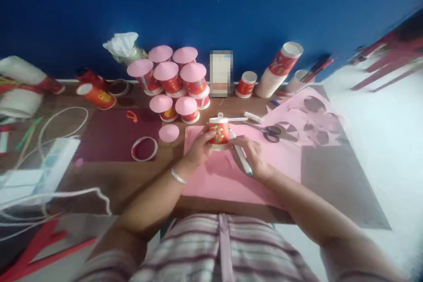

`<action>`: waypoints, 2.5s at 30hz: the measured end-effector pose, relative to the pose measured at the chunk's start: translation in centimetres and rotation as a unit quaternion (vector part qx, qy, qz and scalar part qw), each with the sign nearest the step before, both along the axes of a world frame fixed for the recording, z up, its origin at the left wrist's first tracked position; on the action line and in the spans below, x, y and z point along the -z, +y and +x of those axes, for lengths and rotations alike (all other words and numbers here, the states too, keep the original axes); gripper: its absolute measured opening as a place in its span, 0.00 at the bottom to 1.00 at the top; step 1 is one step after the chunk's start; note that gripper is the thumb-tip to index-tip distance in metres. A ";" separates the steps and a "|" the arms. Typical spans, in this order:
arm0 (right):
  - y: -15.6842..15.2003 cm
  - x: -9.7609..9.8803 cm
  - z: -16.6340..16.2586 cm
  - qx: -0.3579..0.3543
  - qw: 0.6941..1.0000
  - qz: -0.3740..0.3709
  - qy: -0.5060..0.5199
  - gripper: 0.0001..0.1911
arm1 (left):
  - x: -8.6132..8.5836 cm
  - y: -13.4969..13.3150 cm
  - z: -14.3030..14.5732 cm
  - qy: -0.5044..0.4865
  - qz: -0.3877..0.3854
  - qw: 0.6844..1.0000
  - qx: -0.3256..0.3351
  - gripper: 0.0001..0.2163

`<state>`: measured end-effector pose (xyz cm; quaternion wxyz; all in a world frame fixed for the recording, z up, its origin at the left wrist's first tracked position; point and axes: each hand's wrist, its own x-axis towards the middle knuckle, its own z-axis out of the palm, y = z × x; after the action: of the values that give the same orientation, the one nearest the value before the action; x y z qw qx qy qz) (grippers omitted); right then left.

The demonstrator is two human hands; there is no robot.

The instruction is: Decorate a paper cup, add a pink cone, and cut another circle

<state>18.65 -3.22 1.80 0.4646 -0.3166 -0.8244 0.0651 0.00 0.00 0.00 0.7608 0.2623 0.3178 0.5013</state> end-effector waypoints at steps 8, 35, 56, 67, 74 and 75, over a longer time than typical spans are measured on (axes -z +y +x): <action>-0.2 0.0 -0.1 0.001 1.000 -0.013 0.017 0.15 | 0.2 -0.2 0.0 0.012 0.031 0.999 0.029 0.18; -1.5 -0.8 -0.7 -0.001 0.999 0.026 0.026 0.11 | -0.2 0.1 0.0 0.041 0.038 0.998 0.001 0.18; -1.4 -1.1 -0.9 0.007 1.000 0.026 -0.004 0.11 | -0.2 -0.1 0.1 0.049 0.051 0.997 0.015 0.16; -1.3 -1.1 -0.9 0.006 1.000 0.024 -0.013 0.12 | -0.2 -0.1 0.1 0.042 0.073 0.996 0.023 0.16; -1.3 -1.3 -0.8 0.014 1.000 0.020 -0.020 0.12 | -0.1 0.0 0.0 0.038 0.081 0.996 0.027 0.14; -1.4 -1.3 -0.8 0.012 0.999 0.020 -0.021 0.12 | -0.1 0.0 0.0 0.037 0.081 0.996 0.027 0.14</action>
<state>17.89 -4.59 3.06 0.4544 -0.3183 -0.8312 0.0360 -0.04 0.00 0.07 0.7381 0.3499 0.2968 0.4947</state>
